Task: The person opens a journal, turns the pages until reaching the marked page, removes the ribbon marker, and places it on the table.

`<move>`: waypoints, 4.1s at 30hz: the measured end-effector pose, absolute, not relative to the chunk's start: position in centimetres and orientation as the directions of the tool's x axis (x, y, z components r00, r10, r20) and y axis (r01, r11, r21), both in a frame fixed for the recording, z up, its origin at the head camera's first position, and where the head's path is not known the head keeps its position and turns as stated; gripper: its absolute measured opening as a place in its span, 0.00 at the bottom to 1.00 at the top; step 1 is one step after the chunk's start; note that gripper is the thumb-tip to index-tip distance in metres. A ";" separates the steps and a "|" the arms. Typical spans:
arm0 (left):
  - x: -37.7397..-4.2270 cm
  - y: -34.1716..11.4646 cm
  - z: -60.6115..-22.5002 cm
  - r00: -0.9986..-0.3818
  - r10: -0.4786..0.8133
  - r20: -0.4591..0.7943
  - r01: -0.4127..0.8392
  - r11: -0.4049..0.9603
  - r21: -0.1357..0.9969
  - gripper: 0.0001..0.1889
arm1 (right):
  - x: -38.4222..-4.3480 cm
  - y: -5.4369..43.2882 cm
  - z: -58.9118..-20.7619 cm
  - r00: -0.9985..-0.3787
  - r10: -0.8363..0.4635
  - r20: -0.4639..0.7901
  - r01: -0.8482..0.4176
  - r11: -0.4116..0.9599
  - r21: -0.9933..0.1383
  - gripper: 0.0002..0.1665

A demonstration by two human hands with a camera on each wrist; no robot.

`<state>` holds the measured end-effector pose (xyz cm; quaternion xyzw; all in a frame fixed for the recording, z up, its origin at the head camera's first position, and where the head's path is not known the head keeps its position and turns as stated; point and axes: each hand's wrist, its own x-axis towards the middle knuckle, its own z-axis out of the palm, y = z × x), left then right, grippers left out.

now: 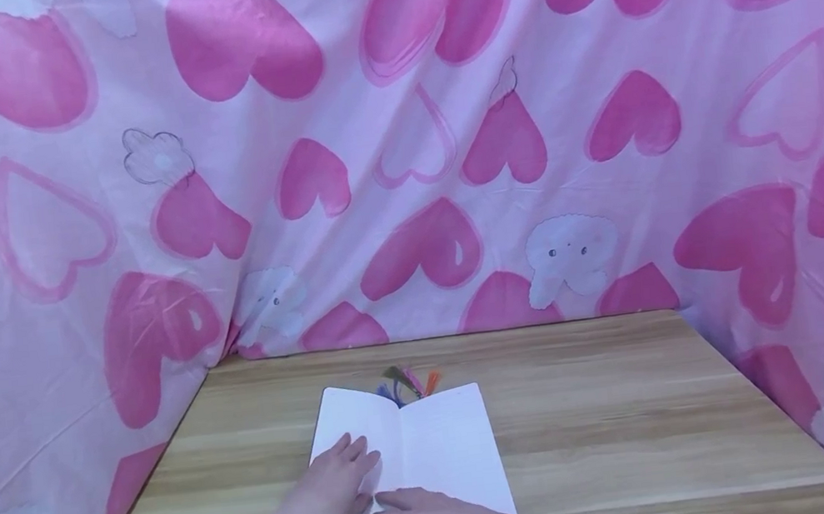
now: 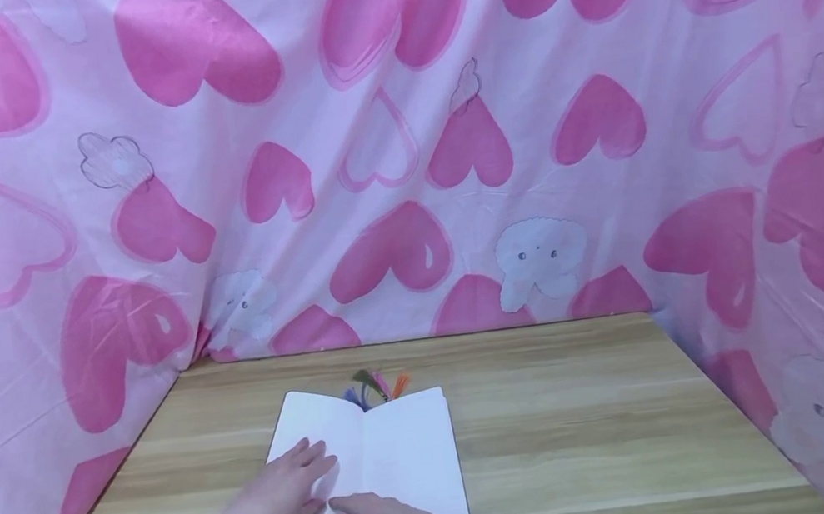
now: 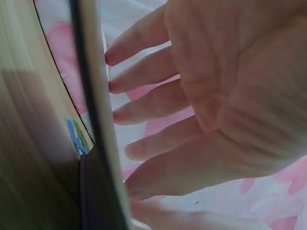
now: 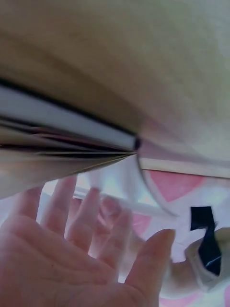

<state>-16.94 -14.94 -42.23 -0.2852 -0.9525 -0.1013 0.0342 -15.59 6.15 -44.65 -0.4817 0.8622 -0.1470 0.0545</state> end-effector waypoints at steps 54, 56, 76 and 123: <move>-17.2 -16.2 -41.2 -0.907 0.421 0.027 0.411 0.865 0.288 0.25 | -19.0 13.9 -43.2 -0.700 -0.710 -0.069 -0.656 0.679 -0.329 0.32; -17.1 -16.2 -41.2 -0.908 0.419 0.024 0.407 0.866 0.290 0.25 | -19.2 13.9 -43.3 -0.704 -0.709 -0.039 -0.656 0.671 -0.346 0.32; -17.3 -16.1 -41.5 -0.882 0.462 0.099 0.470 0.842 0.265 0.24 | -18.9 11.2 -43.8 -0.752 -0.525 0.399 -0.656 0.539 -0.528 0.50; -17.4 -15.6 -39.8 -0.675 0.449 0.585 0.541 0.841 -0.022 0.13 | -16.1 6.4 -45.8 -0.655 -0.739 0.159 -0.674 0.475 -0.566 0.36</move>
